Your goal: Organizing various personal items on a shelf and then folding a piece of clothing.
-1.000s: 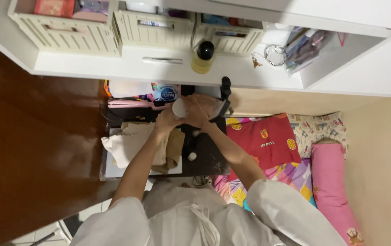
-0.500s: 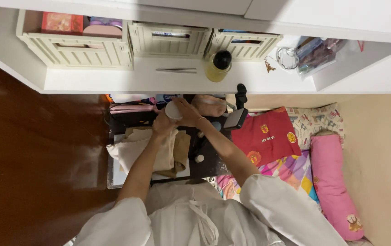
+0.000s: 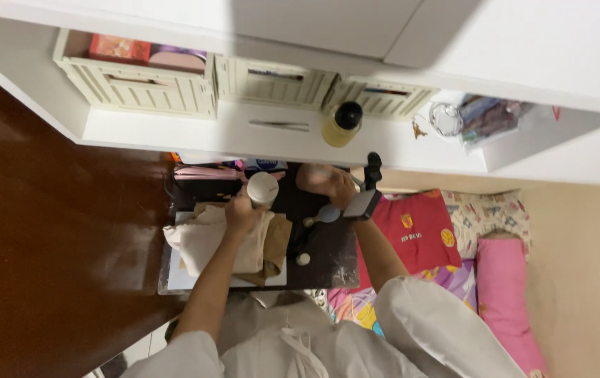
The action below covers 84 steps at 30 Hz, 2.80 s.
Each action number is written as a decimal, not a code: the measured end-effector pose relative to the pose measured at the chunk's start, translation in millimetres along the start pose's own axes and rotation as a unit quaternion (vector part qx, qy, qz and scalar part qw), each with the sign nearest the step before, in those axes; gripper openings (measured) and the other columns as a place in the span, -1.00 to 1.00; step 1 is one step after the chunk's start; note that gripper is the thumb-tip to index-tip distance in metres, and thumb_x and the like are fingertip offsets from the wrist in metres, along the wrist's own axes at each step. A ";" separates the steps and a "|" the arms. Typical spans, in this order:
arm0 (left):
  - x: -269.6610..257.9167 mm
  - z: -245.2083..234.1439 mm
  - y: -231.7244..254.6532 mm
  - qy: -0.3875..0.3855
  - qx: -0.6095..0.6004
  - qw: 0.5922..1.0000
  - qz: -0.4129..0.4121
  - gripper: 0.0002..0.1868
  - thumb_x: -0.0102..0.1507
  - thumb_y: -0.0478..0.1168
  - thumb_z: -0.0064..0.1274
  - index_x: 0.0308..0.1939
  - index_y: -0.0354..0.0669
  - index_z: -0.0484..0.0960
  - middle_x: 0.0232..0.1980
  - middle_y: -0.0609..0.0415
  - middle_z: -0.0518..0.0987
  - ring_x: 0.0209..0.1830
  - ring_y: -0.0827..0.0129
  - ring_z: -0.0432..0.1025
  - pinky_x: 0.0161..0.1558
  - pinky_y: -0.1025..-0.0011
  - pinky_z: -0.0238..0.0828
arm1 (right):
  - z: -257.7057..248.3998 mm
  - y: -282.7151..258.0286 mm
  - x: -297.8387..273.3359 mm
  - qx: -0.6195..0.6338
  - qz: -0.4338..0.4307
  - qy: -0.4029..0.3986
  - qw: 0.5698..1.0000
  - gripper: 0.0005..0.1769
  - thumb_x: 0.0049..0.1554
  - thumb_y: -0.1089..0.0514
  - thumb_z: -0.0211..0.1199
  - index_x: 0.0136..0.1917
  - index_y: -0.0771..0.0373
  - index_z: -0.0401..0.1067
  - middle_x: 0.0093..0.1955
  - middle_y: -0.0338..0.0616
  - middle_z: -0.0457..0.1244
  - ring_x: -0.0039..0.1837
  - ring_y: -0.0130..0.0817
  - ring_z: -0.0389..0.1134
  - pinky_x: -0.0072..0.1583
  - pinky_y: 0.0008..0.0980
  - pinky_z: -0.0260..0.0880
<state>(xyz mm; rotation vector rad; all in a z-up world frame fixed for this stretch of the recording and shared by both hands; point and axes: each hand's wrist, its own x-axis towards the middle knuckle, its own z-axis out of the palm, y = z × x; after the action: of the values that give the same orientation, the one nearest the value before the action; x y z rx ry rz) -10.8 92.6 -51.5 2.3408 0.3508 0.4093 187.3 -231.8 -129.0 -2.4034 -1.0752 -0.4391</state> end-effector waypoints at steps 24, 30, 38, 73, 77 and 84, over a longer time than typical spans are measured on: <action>2.2 19.7 -14.5 0.024 0.076 0.997 0.009 0.09 0.11 0.19 0.32 0.46 -0.47 0.21 0.10 -0.32 0.57 0.11 -0.13 0.47 0.34 0.02 0.17 | 18.8 -55.1 100.6 -0.059 0.217 -0.193 0.955 -0.70 0.21 0.11 0.13 0.14 0.28 0.45 0.10 0.25 0.34 0.17 0.22 0.35 0.21 0.07 0.37; 7.3 16.9 -24.7 0.039 0.087 0.995 -0.013 -0.09 0.07 0.16 0.34 0.31 -0.31 0.36 0.12 -0.25 0.58 0.15 -0.06 0.48 0.37 0.03 0.18 | 48.4 -64.9 139.8 -0.199 0.042 -0.048 0.978 -0.50 0.19 0.05 0.16 0.34 0.30 0.38 0.31 0.20 0.27 0.34 0.18 0.25 0.36 0.11 0.20; 3.0 13.1 -21.6 0.038 0.087 0.995 -0.037 -0.08 0.05 0.19 0.34 0.32 -0.26 0.37 0.14 -0.22 0.58 0.09 -0.11 0.50 0.14 0.02 0.35 | 19.6 -85.0 175.3 -0.163 0.084 -0.008 0.983 -0.47 0.17 -0.02 0.18 0.35 0.24 0.39 0.34 0.14 0.28 0.37 0.15 0.25 0.37 0.06 0.22; 14.8 102.8 18.3 -0.272 0.188 0.933 0.138 -0.09 0.31 0.28 -0.04 0.44 -0.44 0.22 0.46 -0.42 0.31 0.36 -0.21 0.35 0.32 0.04 0.32 | 66.9 100.8 37.8 0.447 0.373 0.143 0.800 -0.23 -0.13 0.04 0.65 0.20 0.53 0.42 0.07 0.03 0.43 0.04 -0.28 0.47 0.13 -0.35 0.48; 68.4 144.6 28.8 -0.088 0.052 0.963 0.249 -0.08 0.30 0.08 0.11 0.51 -0.46 0.09 0.52 -0.43 0.20 0.45 -0.27 0.21 0.34 0.03 0.25 | 50.0 74.7 31.6 0.285 0.401 0.240 0.837 -0.25 -0.12 0.05 0.69 0.13 0.52 0.37 0.07 0.15 0.39 0.01 -0.20 0.41 0.09 -0.24 0.44; 147.7 64.6 62.8 0.086 -0.079 0.971 0.208 0.27 0.09 0.10 0.41 0.54 -0.48 -0.11 0.41 -0.48 0.29 0.31 -0.31 0.29 0.26 0.01 0.25 | -32.3 -44.6 103.9 0.556 0.185 0.225 0.779 -0.38 -0.05 0.28 0.59 0.19 0.39 0.34 0.09 -0.07 0.39 0.10 -0.28 0.44 0.18 -0.29 0.50</action>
<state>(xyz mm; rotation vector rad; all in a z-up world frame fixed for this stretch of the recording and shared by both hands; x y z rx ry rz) 157.3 62.5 -23.9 2.2203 -0.0969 0.8147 217.0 -159.6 -41.0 -1.2683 -0.3866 -0.1301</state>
